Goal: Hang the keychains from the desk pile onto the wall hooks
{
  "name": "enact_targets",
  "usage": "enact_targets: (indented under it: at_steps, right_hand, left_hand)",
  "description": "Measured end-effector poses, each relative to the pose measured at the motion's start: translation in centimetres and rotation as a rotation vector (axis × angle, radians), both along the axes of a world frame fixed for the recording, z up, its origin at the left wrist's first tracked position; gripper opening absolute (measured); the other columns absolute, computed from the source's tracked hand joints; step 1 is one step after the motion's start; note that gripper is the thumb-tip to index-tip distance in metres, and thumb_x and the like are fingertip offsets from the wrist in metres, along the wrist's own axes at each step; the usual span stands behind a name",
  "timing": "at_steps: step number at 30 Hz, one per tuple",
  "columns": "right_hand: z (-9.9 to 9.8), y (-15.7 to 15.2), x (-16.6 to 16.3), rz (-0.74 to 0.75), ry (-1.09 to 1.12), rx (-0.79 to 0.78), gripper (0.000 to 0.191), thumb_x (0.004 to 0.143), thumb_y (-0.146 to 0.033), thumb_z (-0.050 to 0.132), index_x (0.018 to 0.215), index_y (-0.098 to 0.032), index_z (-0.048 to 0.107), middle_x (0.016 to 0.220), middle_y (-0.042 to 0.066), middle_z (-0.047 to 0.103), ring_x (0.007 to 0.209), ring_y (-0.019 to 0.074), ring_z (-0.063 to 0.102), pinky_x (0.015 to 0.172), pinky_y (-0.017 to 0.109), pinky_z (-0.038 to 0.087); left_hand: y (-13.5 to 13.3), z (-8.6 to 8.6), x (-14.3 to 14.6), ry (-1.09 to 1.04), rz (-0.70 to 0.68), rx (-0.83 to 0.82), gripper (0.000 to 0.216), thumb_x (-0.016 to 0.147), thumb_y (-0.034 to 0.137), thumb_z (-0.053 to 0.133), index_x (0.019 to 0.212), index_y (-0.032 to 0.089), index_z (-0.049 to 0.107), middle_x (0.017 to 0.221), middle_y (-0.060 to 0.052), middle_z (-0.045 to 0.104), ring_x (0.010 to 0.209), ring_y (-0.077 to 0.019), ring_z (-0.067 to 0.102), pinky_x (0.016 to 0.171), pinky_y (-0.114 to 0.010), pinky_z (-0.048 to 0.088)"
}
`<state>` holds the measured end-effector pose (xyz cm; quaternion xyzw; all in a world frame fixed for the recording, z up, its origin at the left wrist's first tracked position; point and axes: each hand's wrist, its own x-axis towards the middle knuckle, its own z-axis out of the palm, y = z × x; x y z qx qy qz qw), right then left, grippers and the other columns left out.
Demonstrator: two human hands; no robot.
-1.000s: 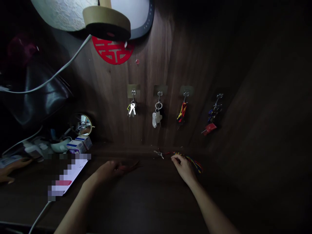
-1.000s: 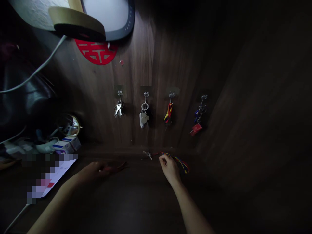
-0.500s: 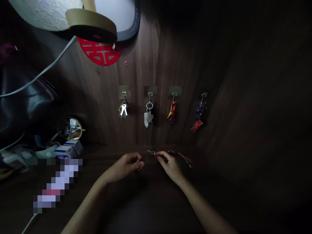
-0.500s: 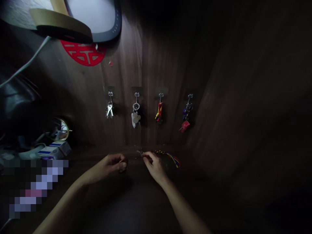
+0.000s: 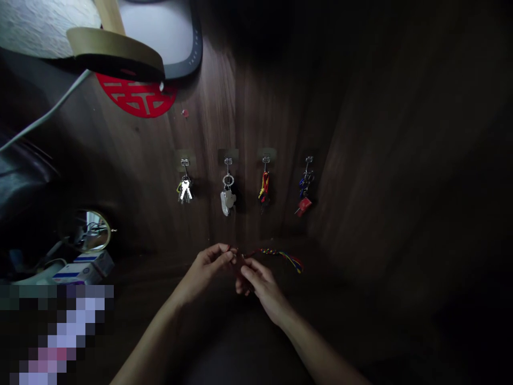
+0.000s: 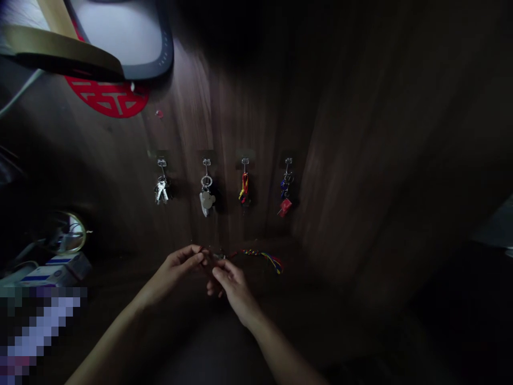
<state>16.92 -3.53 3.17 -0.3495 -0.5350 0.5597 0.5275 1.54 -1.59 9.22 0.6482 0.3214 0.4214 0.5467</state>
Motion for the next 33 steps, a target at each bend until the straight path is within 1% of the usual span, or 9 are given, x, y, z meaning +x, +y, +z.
enact_targets:
  at_steps: [3,7,12,16,20,24,26,29,33]
  right_hand:
    - [-0.3,0.1,0.1,-0.038,-0.006,-0.006,0.032,0.079,-0.049,0.053,0.081,-0.017,0.055,0.054,-0.005,0.051,0.04,0.0046,0.04,0.039,0.018,0.026]
    - [-0.5,0.3,0.1,-0.055,-0.016,-0.008,0.034,0.076,-0.051,0.056,0.077,-0.018,0.053,0.05,-0.008,0.045,0.037,0.0024,0.025,0.036,0.018,0.017]
    - [-0.7,0.4,-0.2,-0.065,-0.085,-0.005,0.038,0.076,-0.056,0.052,0.07,-0.018,0.05,0.045,-0.008,0.042,0.035,0.0026,0.023,0.035,0.019,0.011]
    - [-0.3,0.6,-0.1,-0.073,-0.099,-0.014,0.041,0.075,-0.058,0.052,0.067,-0.018,0.049,0.043,-0.008,0.041,0.035,0.0025,0.022,0.036,0.019,0.011]
    - [1.3,1.6,1.0,-0.188,-0.052,-0.004,0.04,0.073,-0.058,0.055,0.069,-0.017,0.051,0.043,-0.009,0.04,0.035,0.002,0.02,0.035,0.018,0.009]
    - [3.8,3.3,2.7,-0.347,0.049,0.107,0.034,0.074,-0.052,0.057,0.073,-0.018,0.053,0.047,-0.008,0.041,0.036,0.0026,0.022,0.035,0.018,0.01]
    - [5.2,4.1,3.3,-0.413,0.086,0.174,0.032,0.076,-0.049,0.057,0.072,-0.018,0.053,0.047,-0.008,0.042,0.036,0.0026,0.022,0.035,0.017,0.011]
    - [7.1,5.3,3.9,-0.495,0.108,0.28,0.03,0.076,-0.047,0.058,0.07,-0.018,0.052,0.047,-0.008,0.042,0.036,0.0026,0.023,0.035,0.017,0.012]
    - [9.0,6.9,4.4,-0.591,0.105,0.39,0.029,0.076,-0.047,0.058,0.074,-0.018,0.054,0.048,-0.007,0.045,0.036,0.0034,0.026,0.035,0.017,0.014]
  left_hand:
    - [0.5,-0.6,-0.4,-0.028,0.005,0.016,0.028,0.081,0.042,0.054,0.075,0.015,0.055,0.074,-0.001,0.062,0.074,-0.0147,0.057,0.074,-0.027,0.045]
    - [1.0,-1.4,-0.9,-0.069,0.031,-0.023,0.028,0.079,0.042,0.057,0.074,0.015,0.057,0.074,-0.002,0.064,0.074,-0.0156,0.059,0.074,-0.027,0.045]
    - [1.5,-2.4,-1.3,-0.12,0.077,-0.112,0.03,0.074,0.044,0.062,0.07,0.014,0.058,0.067,0.0,0.062,0.067,-0.0134,0.057,0.068,-0.024,0.045]
    - [1.9,-2.9,-1.9,-0.141,0.097,-0.199,0.036,0.074,0.049,0.059,0.08,0.014,0.062,0.074,-0.003,0.064,0.069,-0.0139,0.058,0.069,-0.024,0.045]
    - [2.2,-4.1,-2.5,-0.066,0.211,-0.189,0.045,0.071,0.054,0.058,0.093,0.014,0.062,0.077,-0.003,0.063,0.068,-0.0137,0.058,0.068,-0.025,0.046]
    - [2.2,-6.7,-3.0,0.112,0.336,-0.066,0.046,0.075,0.057,0.05,0.087,0.014,0.062,0.072,-0.003,0.062,0.068,-0.0154,0.058,0.065,-0.024,0.045]
    - [2.1,-7.9,-3.2,0.274,0.362,0.033,0.041,0.078,0.053,0.047,0.086,0.015,0.062,0.073,-0.002,0.064,0.072,-0.0166,0.059,0.066,-0.024,0.044]
    - [1.8,-8.9,-3.4,0.462,0.33,0.168,0.031,0.083,0.043,0.043,0.086,0.02,0.062,0.079,-0.001,0.066,0.077,-0.0165,0.06,0.071,-0.023,0.043]
    - [1.6,-9.0,-3.4,0.535,0.296,0.244,0.028,0.085,0.037,0.039,0.086,0.022,0.062,0.087,0.0,0.068,0.083,-0.0168,0.061,0.076,-0.022,0.043]
